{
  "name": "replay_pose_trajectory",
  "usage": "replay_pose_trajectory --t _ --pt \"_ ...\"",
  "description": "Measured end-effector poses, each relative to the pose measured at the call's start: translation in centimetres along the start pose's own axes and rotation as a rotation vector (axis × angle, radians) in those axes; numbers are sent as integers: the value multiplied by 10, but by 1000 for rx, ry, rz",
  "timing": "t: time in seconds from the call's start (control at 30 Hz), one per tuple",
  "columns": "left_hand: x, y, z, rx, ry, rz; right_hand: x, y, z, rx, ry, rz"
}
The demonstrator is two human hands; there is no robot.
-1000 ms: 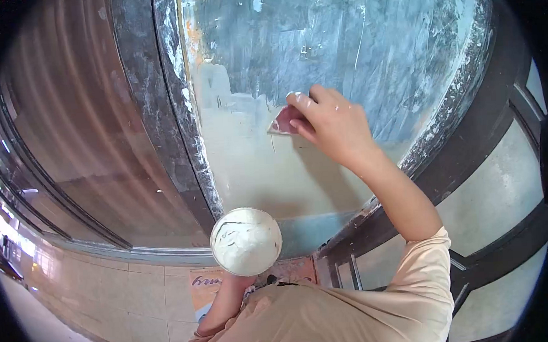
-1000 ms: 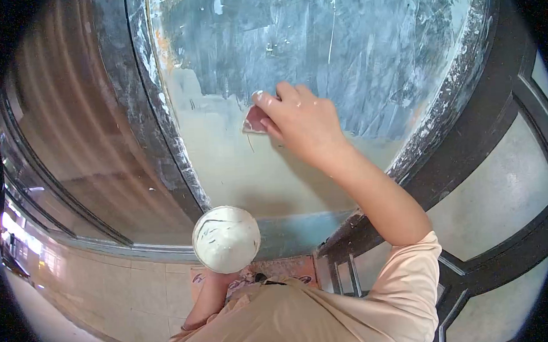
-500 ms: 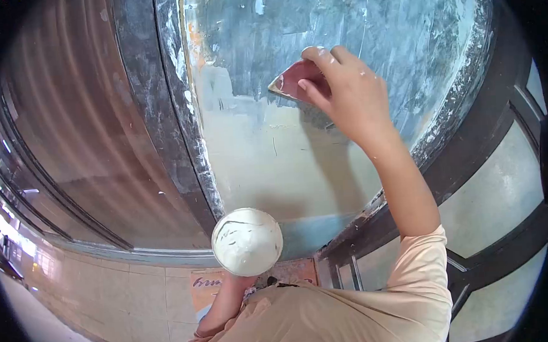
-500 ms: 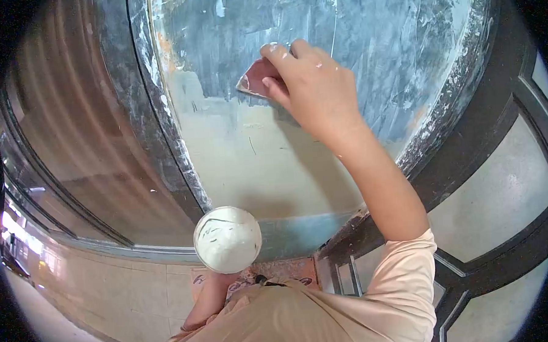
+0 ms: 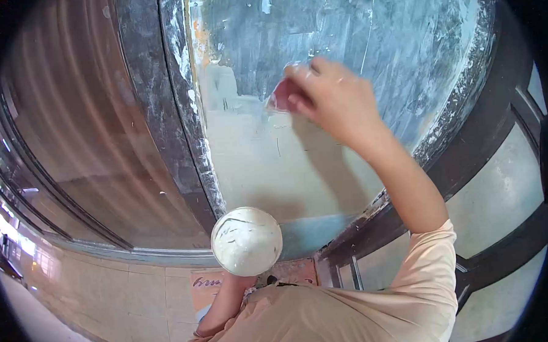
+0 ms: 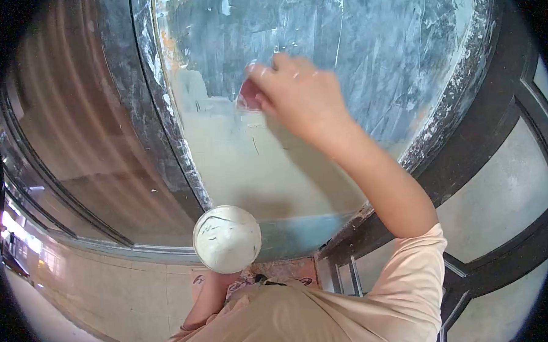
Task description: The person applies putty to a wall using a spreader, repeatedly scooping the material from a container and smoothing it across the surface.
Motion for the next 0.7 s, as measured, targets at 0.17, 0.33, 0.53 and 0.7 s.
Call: replay_pose_trajectory --t 0.17,0.33,0.53,0.7 --pt "-1 8 -8 -1302 -347 273 3 -5 14 14 -36 -81" --pt "1 5 -10 -1330 -300 245 10 -15 18 11 -46 -147" --pt "0 6 -8 -1248 -310 268 -20 4 -14 -8 41 -21" --pt "2 11 -9 -1164 -228 173 -5 -15 8 41 -91 -129"
Point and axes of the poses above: each hand's wrist, its own x-axis towards the middle knuckle, its own z-axis out of the back of the hand, y = z × x, the point moved 6 cm from there along x, towards the middle knuckle, and after that the axes turned 15 degrees about -z, right-handed, at the moved point
